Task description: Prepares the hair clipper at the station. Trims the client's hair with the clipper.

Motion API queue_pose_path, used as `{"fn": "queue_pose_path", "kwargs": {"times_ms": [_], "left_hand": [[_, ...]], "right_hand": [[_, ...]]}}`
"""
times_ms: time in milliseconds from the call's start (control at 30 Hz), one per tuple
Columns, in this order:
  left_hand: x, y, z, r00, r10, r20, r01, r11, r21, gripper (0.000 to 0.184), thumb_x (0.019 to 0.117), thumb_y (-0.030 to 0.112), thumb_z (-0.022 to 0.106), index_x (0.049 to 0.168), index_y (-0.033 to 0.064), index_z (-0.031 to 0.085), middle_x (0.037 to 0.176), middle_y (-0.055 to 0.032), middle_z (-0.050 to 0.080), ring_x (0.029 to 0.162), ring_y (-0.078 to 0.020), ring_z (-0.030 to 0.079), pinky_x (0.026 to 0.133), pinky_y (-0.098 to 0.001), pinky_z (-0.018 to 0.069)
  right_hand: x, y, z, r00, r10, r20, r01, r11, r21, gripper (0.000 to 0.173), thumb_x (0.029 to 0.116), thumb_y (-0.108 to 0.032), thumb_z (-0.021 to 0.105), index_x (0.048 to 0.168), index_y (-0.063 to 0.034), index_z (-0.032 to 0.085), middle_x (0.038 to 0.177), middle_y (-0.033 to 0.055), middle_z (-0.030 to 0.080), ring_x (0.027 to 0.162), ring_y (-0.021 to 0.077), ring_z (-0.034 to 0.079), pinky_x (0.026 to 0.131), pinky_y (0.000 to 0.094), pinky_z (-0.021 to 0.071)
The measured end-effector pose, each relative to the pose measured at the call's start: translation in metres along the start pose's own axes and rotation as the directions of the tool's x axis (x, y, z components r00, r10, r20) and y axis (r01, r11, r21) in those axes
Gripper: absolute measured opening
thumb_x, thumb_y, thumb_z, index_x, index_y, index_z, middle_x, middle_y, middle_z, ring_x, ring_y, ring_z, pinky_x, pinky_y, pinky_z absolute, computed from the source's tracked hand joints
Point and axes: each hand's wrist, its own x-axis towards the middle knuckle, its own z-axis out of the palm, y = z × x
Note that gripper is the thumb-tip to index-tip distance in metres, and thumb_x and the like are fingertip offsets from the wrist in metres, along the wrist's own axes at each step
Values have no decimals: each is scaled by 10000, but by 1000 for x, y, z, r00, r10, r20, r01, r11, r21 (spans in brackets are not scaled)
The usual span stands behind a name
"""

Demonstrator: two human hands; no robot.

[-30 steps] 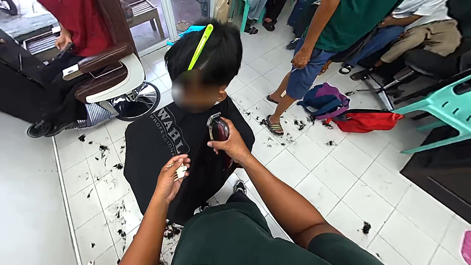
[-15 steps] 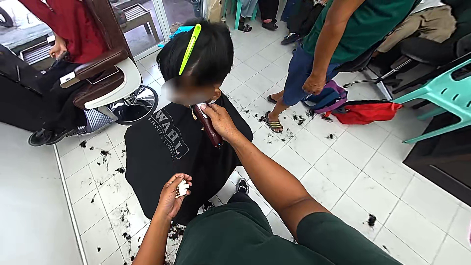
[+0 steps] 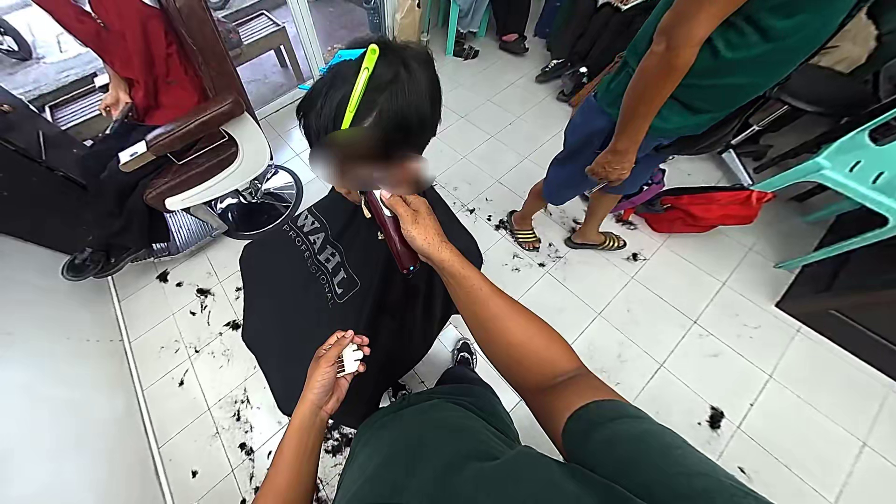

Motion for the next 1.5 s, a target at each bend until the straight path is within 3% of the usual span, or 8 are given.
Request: {"fn": "queue_pose_path", "kwargs": {"times_ms": [167,567,733,900,1067,1167,1333,1500], "left_hand": [[1,1,-2,1000,-9,4,9,1000,5,338,1115,118,333,934,37,607,895,-124,746,693,-137,722,539,-215,567],[4,1,-3,999,-23,23,22,1000,17,341,1112,124,337,926,42,611,894,-121,748,688,-130,721,534,-210,564],[4,2,-2,1000,-11,12,10,999,44,334,1110,121,336,936,52,613,892,-107,745,691,-123,715,547,-208,563],[5,1,-2,1000,-17,10,16,999,28,335,1109,118,340,931,45,614,895,-110,744,688,-125,717,546,-209,568],[6,1,-3,1000,-16,12,16,1000,24,331,1110,119,342,935,44,613,900,-115,743,692,-128,715,549,-213,566],[7,0,-2,1000,-15,6,15,999,32,324,1108,116,348,937,44,613,898,-112,743,691,-130,714,546,-210,563],[8,0,-1,1000,-15,8,14,999,48,334,1110,123,342,927,49,611,903,-111,743,692,-125,713,550,-209,563],[8,0,-1,1000,-16,10,16,999,48,338,1110,124,342,927,47,616,901,-110,743,695,-125,714,554,-207,563]], "right_hand": [[2,2,-2,999,36,-9,-36,999,-15,446,1096,-393,459,1111,16,636,907,144,666,767,224,675,731,417,586],[0,3,-2,1000,-8,-23,8,1000,13,428,1101,-375,450,1158,12,623,922,136,670,775,214,683,740,407,598],[0,5,-4,999,28,-18,-28,999,-31,444,1099,-385,455,1118,21,635,904,144,671,762,222,680,732,414,591],[-1,5,-3,999,-46,-29,46,999,-23,418,1098,-366,452,1153,10,626,914,134,664,786,213,673,754,417,582],[1,4,-7,1000,12,-29,-13,999,-43,453,1100,-397,443,1086,9,644,881,133,668,748,218,674,723,412,583],[-1,2,-6,999,-26,-28,26,1000,1,422,1103,-364,442,1150,13,628,915,138,671,770,221,686,740,412,600],[-1,3,-9,999,29,-32,-30,999,-28,448,1103,-394,437,1092,4,644,884,127,665,753,207,668,723,401,578],[0,7,-10,999,-15,-44,17,999,42,430,1110,-359,422,1153,16,629,927,141,670,773,224,686,742,411,602]]}}
